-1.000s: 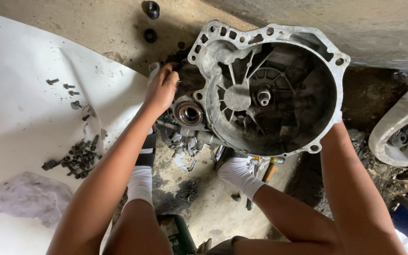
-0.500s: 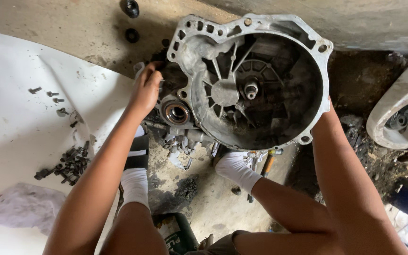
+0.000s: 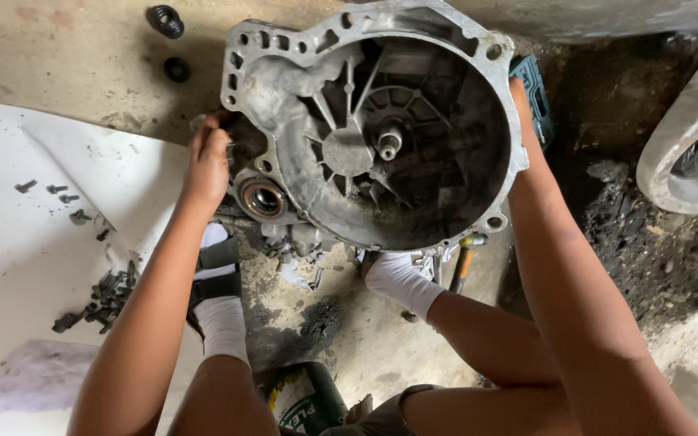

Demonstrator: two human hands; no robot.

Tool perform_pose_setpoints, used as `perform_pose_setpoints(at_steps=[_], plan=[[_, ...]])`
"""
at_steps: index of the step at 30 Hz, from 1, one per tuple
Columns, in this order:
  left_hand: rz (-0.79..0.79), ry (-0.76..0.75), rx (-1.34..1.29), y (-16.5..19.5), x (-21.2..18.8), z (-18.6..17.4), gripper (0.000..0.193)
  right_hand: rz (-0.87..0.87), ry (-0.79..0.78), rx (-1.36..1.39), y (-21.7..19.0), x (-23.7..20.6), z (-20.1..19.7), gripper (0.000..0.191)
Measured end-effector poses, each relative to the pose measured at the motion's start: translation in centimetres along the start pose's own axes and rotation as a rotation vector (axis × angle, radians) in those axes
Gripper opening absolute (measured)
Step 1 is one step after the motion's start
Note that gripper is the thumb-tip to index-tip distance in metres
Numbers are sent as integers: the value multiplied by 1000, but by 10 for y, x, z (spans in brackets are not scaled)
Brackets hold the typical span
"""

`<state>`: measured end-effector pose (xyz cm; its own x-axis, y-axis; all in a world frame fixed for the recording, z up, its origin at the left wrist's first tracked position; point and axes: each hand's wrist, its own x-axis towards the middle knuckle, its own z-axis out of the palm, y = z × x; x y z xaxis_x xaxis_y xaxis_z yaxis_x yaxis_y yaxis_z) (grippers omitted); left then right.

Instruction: The person removes a bearing from an engine casing using a ratchet and socket, then flips the casing to inspect the interior. They use a screwdriver to probe internal components and continue manipulating the casing.

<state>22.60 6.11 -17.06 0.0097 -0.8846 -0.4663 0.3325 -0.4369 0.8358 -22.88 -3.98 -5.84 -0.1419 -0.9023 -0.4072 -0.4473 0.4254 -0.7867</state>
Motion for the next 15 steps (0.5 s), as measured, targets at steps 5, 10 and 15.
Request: perform_pose_setpoints(at_steps=[5,10,15], plan=[[113,-25,-39,-4,1,1,22,-306,-38,-224,-11,-3,6,30],[-151,91,-66,-9,1,0,15,30,152,-579,-33,-9,19,47],[12,51,-20,-7,-1,2,14,16,202,-633,-36,-6,24,51]])
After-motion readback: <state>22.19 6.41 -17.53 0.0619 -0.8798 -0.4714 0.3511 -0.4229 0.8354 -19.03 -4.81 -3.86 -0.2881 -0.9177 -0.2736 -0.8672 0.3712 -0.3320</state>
